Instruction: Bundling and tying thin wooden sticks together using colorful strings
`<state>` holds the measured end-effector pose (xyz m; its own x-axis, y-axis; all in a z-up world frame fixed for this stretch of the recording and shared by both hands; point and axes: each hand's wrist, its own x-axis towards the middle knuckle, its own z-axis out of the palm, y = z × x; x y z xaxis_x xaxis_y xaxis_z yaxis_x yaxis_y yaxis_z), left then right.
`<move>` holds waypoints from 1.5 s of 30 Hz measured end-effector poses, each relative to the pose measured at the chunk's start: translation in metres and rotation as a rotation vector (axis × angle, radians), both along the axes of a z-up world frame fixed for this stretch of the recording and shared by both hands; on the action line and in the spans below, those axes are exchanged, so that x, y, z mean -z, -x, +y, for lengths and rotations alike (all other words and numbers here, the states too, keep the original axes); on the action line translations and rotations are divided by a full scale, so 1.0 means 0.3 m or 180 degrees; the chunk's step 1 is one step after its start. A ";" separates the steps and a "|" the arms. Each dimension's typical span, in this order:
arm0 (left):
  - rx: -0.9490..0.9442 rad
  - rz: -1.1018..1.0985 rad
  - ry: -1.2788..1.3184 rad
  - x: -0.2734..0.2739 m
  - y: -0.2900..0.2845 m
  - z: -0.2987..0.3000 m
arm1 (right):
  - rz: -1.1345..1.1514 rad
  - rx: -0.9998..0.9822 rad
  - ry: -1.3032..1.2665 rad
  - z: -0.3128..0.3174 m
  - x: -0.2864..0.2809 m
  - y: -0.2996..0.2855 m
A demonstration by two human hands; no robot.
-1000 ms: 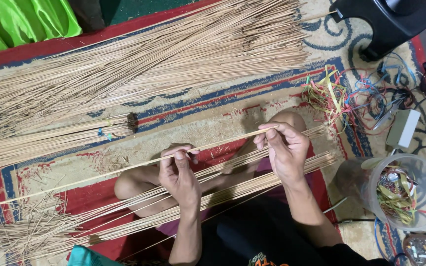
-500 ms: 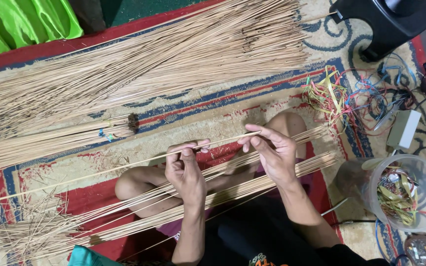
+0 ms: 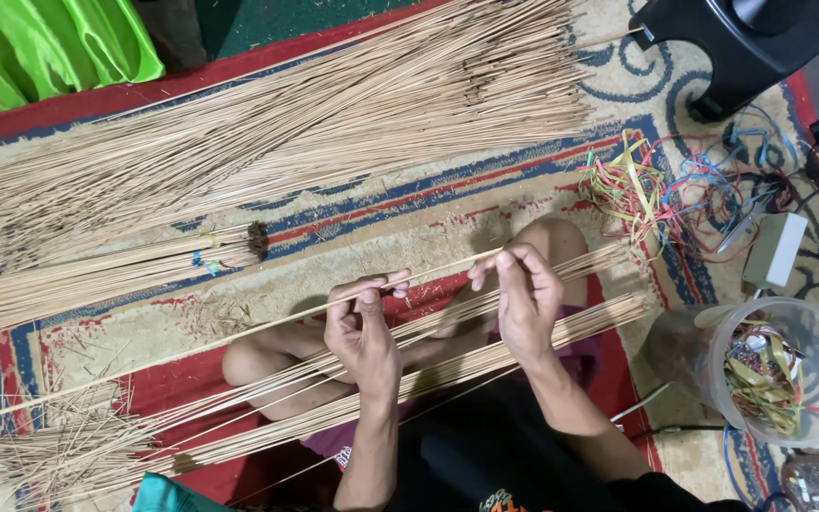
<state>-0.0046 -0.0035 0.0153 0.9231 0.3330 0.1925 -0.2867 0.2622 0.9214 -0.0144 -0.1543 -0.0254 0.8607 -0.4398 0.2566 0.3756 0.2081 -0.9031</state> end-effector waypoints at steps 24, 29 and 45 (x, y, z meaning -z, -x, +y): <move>0.0163 0.0130 -0.0116 0.168 -0.030 0.122 | 0.0249 -0.0664 0.0641 0.087 -0.021 -0.038; 0.0163 0.0122 0.0050 0.124 -0.076 0.125 | 0.0382 -0.0740 0.0731 0.132 -0.087 -0.080; 0.0552 0.0578 0.1266 0.107 -0.035 0.041 | 0.0666 -0.0596 0.0493 0.043 -0.026 -0.047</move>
